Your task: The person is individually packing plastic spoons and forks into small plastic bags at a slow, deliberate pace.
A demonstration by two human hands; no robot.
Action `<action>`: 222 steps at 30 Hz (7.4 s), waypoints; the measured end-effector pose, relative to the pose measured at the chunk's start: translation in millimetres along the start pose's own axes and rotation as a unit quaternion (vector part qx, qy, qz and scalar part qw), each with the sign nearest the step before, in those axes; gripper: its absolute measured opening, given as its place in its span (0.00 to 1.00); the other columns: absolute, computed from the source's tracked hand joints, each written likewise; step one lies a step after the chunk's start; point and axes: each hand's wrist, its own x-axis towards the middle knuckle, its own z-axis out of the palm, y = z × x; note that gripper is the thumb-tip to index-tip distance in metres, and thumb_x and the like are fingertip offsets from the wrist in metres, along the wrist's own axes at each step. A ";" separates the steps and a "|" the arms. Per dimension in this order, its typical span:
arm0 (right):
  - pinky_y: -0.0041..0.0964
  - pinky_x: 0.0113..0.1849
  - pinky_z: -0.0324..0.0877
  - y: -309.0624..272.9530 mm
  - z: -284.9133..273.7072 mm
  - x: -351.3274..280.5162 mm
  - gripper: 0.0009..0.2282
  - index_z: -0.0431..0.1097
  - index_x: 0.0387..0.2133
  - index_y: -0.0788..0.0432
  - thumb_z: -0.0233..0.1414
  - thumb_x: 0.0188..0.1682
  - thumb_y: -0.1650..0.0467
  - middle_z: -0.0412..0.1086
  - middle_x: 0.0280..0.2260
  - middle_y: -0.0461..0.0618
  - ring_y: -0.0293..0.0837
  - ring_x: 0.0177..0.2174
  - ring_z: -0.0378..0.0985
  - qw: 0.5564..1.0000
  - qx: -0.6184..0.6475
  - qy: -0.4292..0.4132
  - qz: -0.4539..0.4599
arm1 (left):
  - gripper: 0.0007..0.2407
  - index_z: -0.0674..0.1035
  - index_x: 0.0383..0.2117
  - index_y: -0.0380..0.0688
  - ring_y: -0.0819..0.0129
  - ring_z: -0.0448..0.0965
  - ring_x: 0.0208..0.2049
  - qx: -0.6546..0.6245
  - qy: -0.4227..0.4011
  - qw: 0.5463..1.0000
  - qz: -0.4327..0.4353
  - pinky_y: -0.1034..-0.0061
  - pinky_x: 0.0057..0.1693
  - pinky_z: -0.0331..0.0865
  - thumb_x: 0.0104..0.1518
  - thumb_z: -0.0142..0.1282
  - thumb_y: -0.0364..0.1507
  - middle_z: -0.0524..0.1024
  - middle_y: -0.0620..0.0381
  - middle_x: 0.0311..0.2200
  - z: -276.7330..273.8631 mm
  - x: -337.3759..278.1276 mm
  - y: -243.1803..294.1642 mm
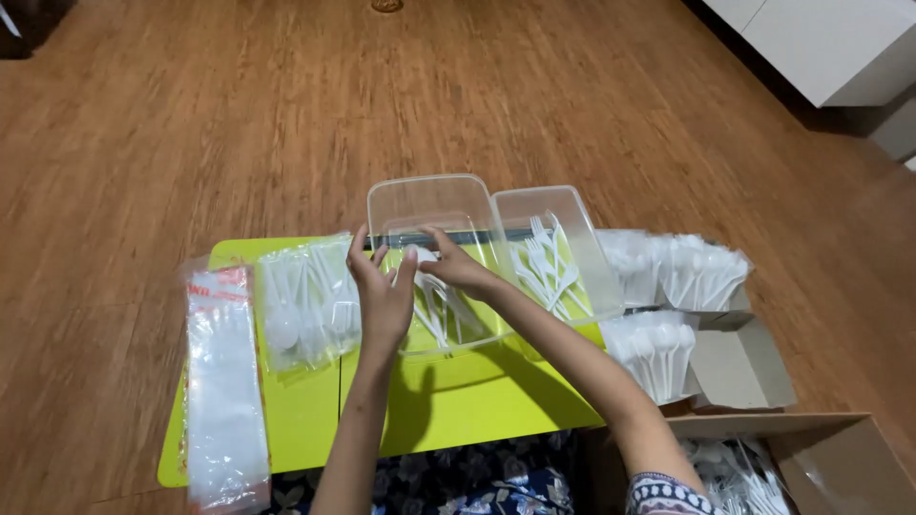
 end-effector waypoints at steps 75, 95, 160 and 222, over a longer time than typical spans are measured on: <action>0.49 0.53 0.64 43.9 41.7 -281.6 0.42 0.55 0.63 0.57 0.68 0.34 0.60 0.63 0.53 0.53 0.52 0.53 0.69 0.952 0.252 0.016 -0.173 | 0.10 0.82 0.36 0.39 0.70 0.82 0.34 0.083 -0.061 0.983 0.153 0.80 0.42 0.82 0.48 0.64 0.17 0.77 0.55 0.39 -34.3 -175.5 -20.5; 0.54 0.47 0.72 -5.6 -95.0 -94.8 0.21 0.64 0.55 0.50 0.57 0.47 0.68 0.70 0.51 0.53 0.55 0.48 0.74 0.842 -0.481 0.199 0.138 | 0.13 0.79 0.44 0.46 0.74 0.80 0.27 0.176 -0.113 0.977 0.031 0.78 0.37 0.74 0.52 0.63 0.24 0.84 0.63 0.37 11.9 -146.0 -105.7; 0.38 0.41 0.69 66.9 -2.4 -241.2 0.37 0.37 0.73 0.46 0.51 0.53 0.73 0.68 0.37 0.56 0.44 0.36 0.71 0.816 0.394 0.374 -0.199 | 0.04 0.82 0.22 0.40 0.75 0.82 0.30 0.053 -0.191 0.980 0.036 0.82 0.36 0.75 0.46 0.66 0.18 0.84 0.61 0.34 12.9 -148.4 -121.0; 0.32 0.38 0.70 -13.9 6.3 -238.6 0.13 0.75 0.41 0.57 0.60 0.41 0.73 0.72 0.42 0.48 0.42 0.38 0.75 0.933 -0.175 0.184 -0.256 | 0.05 0.86 0.29 0.32 0.74 0.77 0.23 -0.097 -0.144 0.974 -0.144 0.82 0.34 0.72 0.48 0.71 0.18 0.85 0.53 0.26 -6.4 -144.1 -112.6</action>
